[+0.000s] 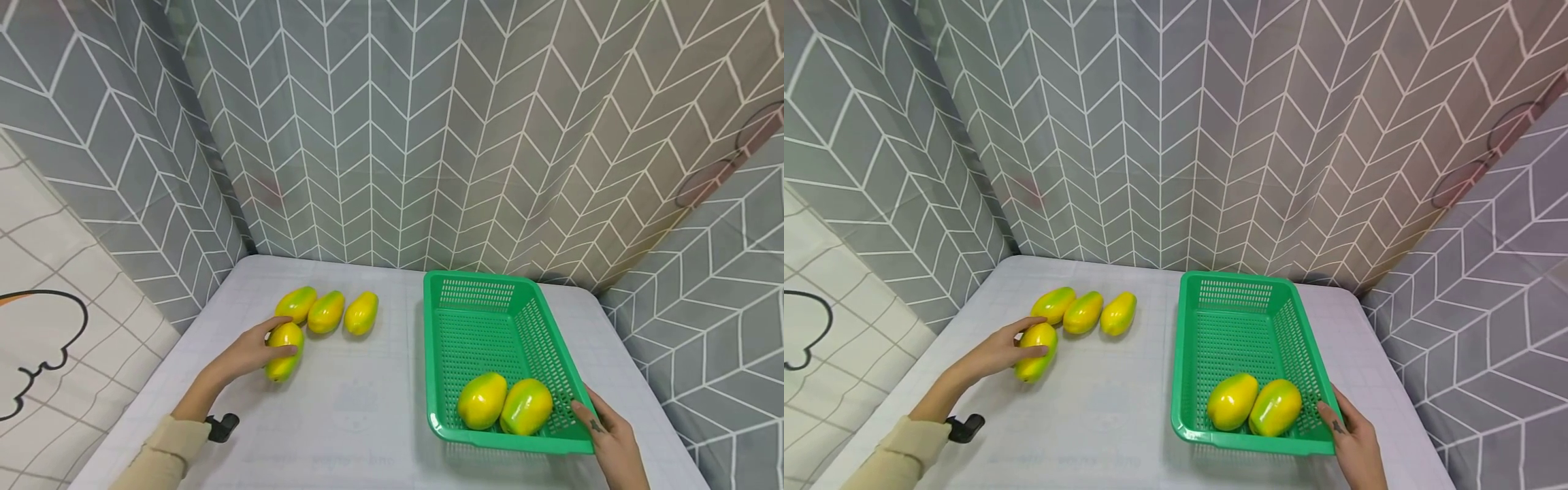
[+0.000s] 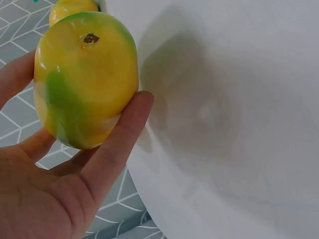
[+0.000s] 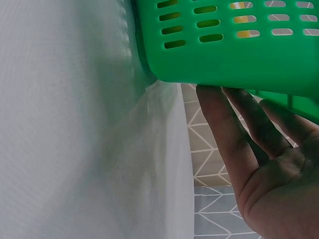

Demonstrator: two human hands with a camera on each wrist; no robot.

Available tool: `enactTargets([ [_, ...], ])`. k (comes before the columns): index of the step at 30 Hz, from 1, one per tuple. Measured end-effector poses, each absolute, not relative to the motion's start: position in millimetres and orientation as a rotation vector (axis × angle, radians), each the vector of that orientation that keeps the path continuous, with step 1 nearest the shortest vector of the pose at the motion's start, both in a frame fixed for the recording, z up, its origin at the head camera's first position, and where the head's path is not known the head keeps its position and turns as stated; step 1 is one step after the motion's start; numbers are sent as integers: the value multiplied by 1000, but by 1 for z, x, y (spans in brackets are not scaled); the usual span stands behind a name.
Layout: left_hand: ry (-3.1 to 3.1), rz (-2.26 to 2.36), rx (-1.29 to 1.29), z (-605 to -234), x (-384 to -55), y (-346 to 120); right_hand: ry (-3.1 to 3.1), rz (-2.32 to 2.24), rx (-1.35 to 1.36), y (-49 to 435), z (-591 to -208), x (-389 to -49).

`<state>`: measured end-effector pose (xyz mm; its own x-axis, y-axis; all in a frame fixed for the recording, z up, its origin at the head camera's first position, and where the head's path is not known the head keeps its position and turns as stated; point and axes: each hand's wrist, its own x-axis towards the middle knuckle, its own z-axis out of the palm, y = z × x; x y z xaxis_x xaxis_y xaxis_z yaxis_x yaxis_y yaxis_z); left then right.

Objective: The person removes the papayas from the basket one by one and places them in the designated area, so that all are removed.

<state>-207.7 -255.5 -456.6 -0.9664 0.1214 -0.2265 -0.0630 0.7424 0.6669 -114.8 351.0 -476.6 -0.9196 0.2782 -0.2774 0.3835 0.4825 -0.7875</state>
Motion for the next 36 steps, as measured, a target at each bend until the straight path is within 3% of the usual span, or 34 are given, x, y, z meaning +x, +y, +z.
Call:
enactTargets([
  [36, 2742, 958, 47, -469, -217, -272, 2613, -1439, 574, 352, -479, -115],
])
